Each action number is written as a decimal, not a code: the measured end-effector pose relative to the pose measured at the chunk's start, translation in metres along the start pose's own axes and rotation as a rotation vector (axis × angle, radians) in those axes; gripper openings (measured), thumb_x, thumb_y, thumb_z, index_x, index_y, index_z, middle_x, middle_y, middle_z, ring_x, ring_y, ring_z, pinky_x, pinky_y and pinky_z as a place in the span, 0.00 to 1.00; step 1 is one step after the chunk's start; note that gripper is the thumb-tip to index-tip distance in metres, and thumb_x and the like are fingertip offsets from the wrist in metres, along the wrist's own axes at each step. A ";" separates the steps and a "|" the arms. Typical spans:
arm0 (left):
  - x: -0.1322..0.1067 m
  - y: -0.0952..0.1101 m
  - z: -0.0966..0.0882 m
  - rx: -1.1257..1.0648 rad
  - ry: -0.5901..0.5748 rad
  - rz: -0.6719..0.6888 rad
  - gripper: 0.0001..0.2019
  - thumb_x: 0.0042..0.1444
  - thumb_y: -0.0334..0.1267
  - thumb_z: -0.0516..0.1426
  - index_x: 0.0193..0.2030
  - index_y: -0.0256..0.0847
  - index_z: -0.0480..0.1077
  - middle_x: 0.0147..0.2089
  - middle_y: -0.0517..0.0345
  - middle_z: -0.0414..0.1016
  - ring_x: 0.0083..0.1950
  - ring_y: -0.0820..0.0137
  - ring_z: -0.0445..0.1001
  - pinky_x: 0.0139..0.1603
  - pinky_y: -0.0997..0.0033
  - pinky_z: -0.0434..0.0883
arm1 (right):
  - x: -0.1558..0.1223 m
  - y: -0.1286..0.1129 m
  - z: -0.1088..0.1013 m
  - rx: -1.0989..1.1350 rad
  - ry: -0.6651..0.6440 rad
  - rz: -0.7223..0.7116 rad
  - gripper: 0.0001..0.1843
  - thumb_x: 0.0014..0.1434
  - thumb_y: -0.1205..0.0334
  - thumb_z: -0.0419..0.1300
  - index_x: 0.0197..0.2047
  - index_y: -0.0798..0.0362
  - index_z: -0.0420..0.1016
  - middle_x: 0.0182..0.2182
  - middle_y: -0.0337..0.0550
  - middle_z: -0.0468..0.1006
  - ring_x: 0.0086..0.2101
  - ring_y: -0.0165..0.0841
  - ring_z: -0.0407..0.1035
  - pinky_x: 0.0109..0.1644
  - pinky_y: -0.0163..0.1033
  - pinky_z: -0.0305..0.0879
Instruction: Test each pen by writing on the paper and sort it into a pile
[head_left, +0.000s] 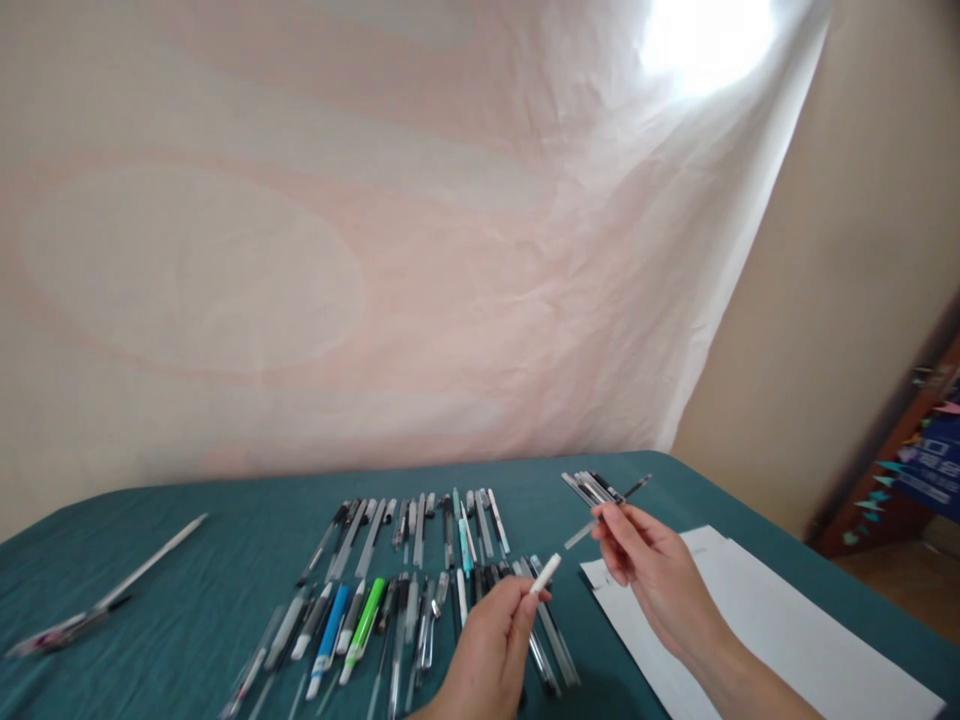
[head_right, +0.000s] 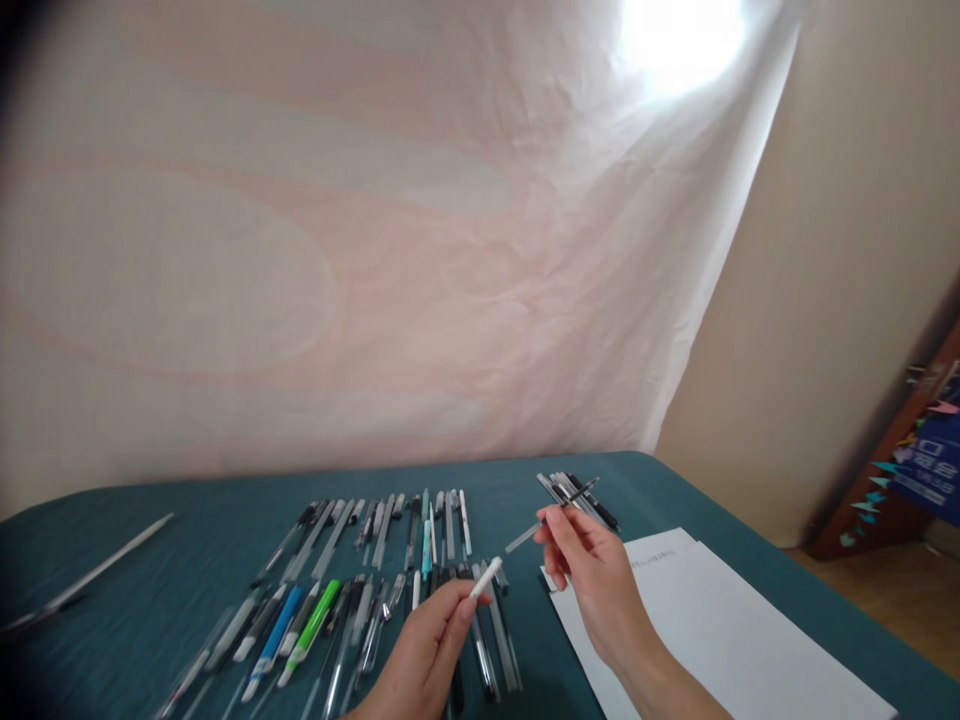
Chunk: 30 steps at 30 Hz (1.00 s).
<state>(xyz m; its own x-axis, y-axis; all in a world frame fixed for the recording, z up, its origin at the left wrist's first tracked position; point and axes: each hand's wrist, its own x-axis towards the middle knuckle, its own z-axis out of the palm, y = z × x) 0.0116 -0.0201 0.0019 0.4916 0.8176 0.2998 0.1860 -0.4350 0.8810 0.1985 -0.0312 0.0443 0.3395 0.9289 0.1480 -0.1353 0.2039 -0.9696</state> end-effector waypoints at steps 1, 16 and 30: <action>0.000 -0.001 0.000 0.001 0.005 0.007 0.16 0.62 0.44 0.43 0.42 0.39 0.68 0.34 0.55 0.69 0.35 0.68 0.66 0.38 0.73 0.61 | 0.000 0.000 0.001 -0.009 -0.008 0.003 0.16 0.53 0.49 0.60 0.35 0.55 0.71 0.24 0.39 0.71 0.19 0.23 0.56 0.18 0.29 0.53; 0.001 -0.006 -0.002 0.020 -0.036 0.102 0.16 0.63 0.42 0.44 0.44 0.39 0.69 0.37 0.51 0.70 0.38 0.66 0.69 0.40 0.73 0.63 | 0.005 0.009 -0.006 -0.278 -0.115 -0.048 0.18 0.55 0.47 0.56 0.33 0.56 0.71 0.24 0.39 0.70 0.18 0.23 0.59 0.18 0.29 0.53; 0.002 -0.006 -0.003 -0.037 0.030 0.019 0.16 0.63 0.44 0.44 0.47 0.41 0.69 0.37 0.53 0.68 0.37 0.68 0.67 0.39 0.72 0.64 | 0.005 0.027 -0.005 -0.469 -0.439 -0.007 0.22 0.58 0.45 0.48 0.38 0.55 0.70 0.27 0.40 0.71 0.21 0.26 0.63 0.20 0.30 0.57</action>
<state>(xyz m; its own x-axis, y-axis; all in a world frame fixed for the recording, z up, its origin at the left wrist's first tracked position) 0.0089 -0.0148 -0.0020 0.4691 0.8205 0.3266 0.1454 -0.4365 0.8879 0.2015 -0.0225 0.0174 -0.0870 0.9884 0.1246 0.3204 0.1462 -0.9359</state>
